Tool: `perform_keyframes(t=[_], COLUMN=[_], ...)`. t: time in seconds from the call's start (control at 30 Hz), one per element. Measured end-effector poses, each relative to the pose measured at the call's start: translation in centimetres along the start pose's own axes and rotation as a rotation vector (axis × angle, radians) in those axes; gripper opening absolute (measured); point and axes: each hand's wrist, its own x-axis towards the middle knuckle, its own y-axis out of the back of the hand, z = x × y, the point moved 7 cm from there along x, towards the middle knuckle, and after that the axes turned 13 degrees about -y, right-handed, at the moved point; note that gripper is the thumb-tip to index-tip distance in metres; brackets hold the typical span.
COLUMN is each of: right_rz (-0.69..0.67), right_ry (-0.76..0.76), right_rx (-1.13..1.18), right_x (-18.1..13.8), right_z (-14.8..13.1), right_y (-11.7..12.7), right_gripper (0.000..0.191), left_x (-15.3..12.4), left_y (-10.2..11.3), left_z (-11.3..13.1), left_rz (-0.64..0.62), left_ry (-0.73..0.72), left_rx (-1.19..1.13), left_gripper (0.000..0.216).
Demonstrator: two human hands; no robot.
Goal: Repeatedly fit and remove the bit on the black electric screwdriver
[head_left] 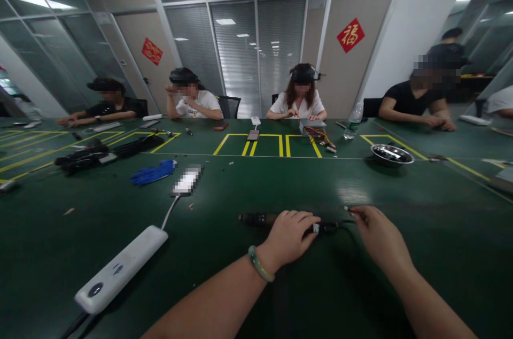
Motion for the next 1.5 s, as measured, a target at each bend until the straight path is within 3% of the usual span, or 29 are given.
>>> perform_keyframes(t=[0.13,0.2,0.87,1.13,1.27,1.5], right_rz=[-0.183,-0.212,-0.194,-0.225,-0.214,-0.162], right_ry=[0.102,0.134,0.210,0.215,0.237,0.268], right_rx=[0.015,0.000,-0.026,0.005,0.018,-0.093], right_x=[-0.7,-1.2,-2.7,-2.3,-2.4,-2.6], right_z=[-1.5,-2.0,-3.6,-3.4,-3.4,-3.7], right_y=[-1.2,-1.4,-1.0,-0.9,-0.6,-0.9], right_gripper=[0.023,0.020,0.010,0.011,0.011,0.010], left_x=[0.0,0.0,0.1,1.8,3.2,3.6], left_y=[-0.3,-0.4,-1.4,-1.3,-1.8,-2.8], left_z=[-0.1,-0.1,0.0,1.0,1.1,1.0], left_rz=[-0.009,-0.013,-0.008,0.011,-0.018,-0.044], left_ry=[-0.008,-0.012,-0.012,-0.006,-0.002,0.055], left_rx=[0.027,0.029,0.056,0.063,0.050,0.054], left_gripper=[0.037,0.039,0.045,0.040,0.027,0.017])
